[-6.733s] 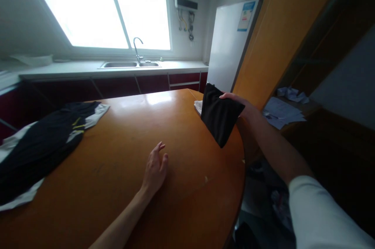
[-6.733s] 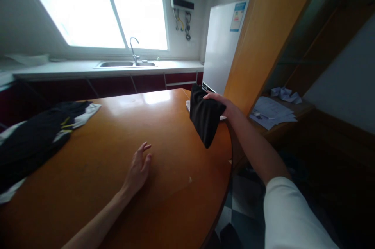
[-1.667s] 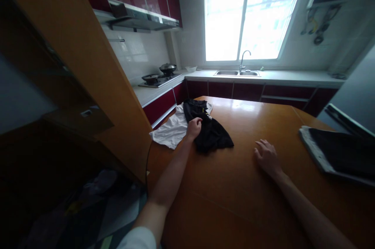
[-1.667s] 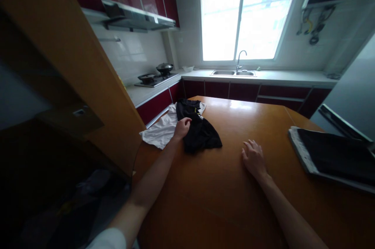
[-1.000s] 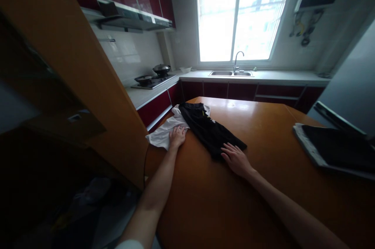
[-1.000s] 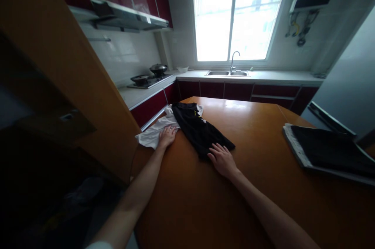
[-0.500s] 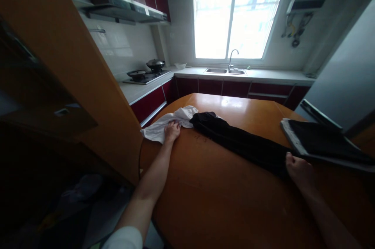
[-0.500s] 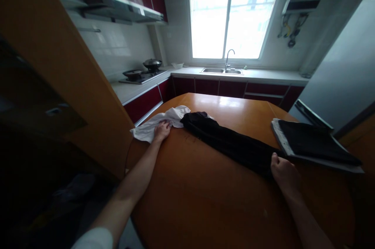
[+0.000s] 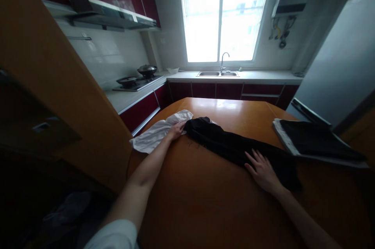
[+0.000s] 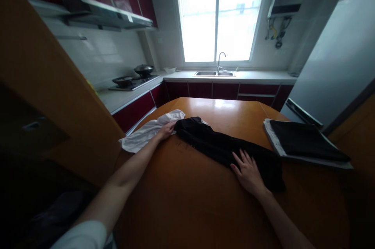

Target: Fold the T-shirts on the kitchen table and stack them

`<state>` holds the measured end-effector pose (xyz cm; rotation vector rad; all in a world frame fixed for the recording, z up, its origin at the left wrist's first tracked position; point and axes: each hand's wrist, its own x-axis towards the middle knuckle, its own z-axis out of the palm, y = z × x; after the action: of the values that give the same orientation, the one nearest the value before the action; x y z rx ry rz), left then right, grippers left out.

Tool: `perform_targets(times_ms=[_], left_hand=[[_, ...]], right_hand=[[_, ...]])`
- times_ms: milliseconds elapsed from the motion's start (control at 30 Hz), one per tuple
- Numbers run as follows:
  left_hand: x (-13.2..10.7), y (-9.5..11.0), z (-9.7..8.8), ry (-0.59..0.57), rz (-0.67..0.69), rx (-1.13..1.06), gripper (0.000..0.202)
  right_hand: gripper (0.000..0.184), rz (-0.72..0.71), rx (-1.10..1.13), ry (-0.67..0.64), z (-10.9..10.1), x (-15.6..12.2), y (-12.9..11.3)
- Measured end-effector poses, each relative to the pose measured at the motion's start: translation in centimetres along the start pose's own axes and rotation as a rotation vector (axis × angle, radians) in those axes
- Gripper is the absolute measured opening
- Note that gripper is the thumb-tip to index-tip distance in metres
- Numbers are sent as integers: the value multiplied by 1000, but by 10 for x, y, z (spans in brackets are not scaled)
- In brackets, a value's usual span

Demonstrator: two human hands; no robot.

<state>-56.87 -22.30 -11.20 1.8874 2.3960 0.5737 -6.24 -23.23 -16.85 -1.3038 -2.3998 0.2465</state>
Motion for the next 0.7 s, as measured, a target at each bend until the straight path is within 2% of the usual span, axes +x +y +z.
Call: perform_targets(times_ms=[100, 233, 333, 400, 500, 600, 700], left_hand=[[8, -17, -4, 11, -119, 40, 46], [16, -36, -11, 81, -355, 107, 47], [21, -38, -12, 118, -501, 136, 49], [24, -34, -10, 138, -543, 141, 55], [29, -25, -5, 152, -468, 138, 62], [38, -18, 0, 64, -295, 90, 63], [56, -16, 1, -10, -242, 23, 45]], right_hand=[[52, 4, 42, -62, -5, 0, 8], [47, 51, 151, -59, -18, 5, 15], [48, 132, 240, -19, -22, 8, 17], [49, 183, 282, 18, -22, 9, 19], [47, 206, 304, 47, -20, 8, 21], [47, 192, 321, 66, -20, 7, 21], [48, 186, 335, 79, -21, 6, 21]])
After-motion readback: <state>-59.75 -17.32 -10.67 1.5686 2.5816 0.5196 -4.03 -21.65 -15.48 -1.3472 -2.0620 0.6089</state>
